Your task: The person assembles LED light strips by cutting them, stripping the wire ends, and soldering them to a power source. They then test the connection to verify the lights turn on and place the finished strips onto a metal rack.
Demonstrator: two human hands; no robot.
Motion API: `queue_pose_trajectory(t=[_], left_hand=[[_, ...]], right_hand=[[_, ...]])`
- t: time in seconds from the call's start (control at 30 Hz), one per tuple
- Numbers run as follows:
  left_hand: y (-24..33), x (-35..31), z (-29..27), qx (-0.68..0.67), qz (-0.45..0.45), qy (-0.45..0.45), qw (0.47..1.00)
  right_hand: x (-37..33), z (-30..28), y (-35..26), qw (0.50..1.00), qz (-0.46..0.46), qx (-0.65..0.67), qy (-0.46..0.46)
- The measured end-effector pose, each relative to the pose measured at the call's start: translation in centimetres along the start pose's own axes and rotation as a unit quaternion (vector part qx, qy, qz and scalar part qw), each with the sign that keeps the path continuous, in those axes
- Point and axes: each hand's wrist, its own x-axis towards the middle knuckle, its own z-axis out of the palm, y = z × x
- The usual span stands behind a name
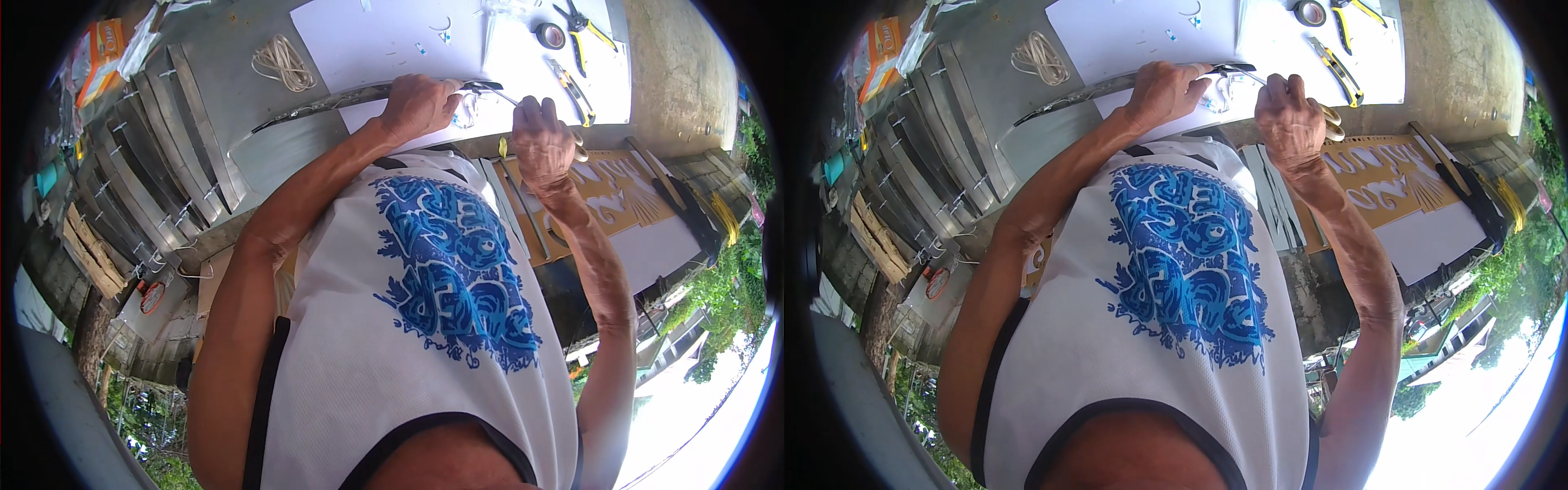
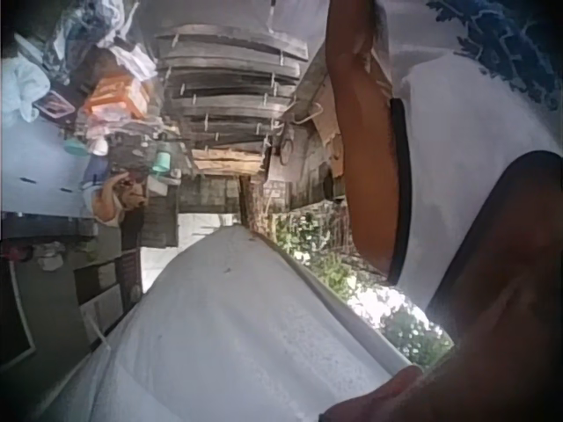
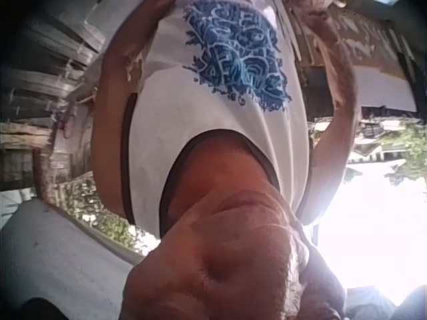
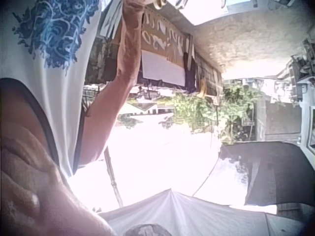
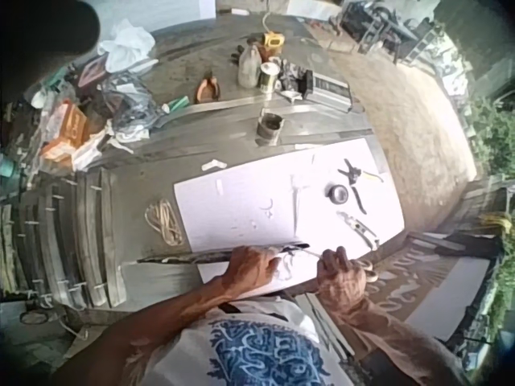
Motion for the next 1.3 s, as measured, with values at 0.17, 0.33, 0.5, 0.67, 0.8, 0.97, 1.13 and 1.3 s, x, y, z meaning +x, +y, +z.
queue_pose_trajectory(t=[0.17,0.33,0.5,0.67,0.8,0.97,1.13,1.3], left_hand=[[0.6,0.5,-0.2,0.013,0.003,0.027,1.000],[1.2,1.2,-0.6,-0.008,0.011,0.044,0.999],[1.0,0.3,-0.8,0.043,-0.028,0.012,0.999],[2.3,1.1,-0.7,0.089,-0.043,-0.111,0.989],[2.5,1.5,-0.7,0.090,-0.066,-0.160,0.981],[1.4,0.5,-0.2,0.006,-0.079,-0.071,0.994],[0.9,-0.2,0.2,-0.055,-0.097,-0.007,0.994],[1.5,0.5,0.1,-0.080,-0.106,-0.023,0.991]], right_hand=[[-0.1,-0.6,0.5,0.999,0.028,0.020,0.019],[-0.5,-1.2,1.6,0.999,0.030,0.044,-0.004],[1.3,1.1,1.5,0.999,0.000,0.033,0.014],[2.7,0.6,1.8,0.999,-0.028,-0.009,-0.017],[3.3,0.3,1.9,0.998,-0.051,-0.008,-0.027],[3.7,1.0,2.4,0.998,-0.060,0.029,-0.021],[3.3,1.3,2.0,0.997,-0.047,0.061,-0.011],[2.6,0.0,2.6,0.997,-0.027,0.078,-0.006]])
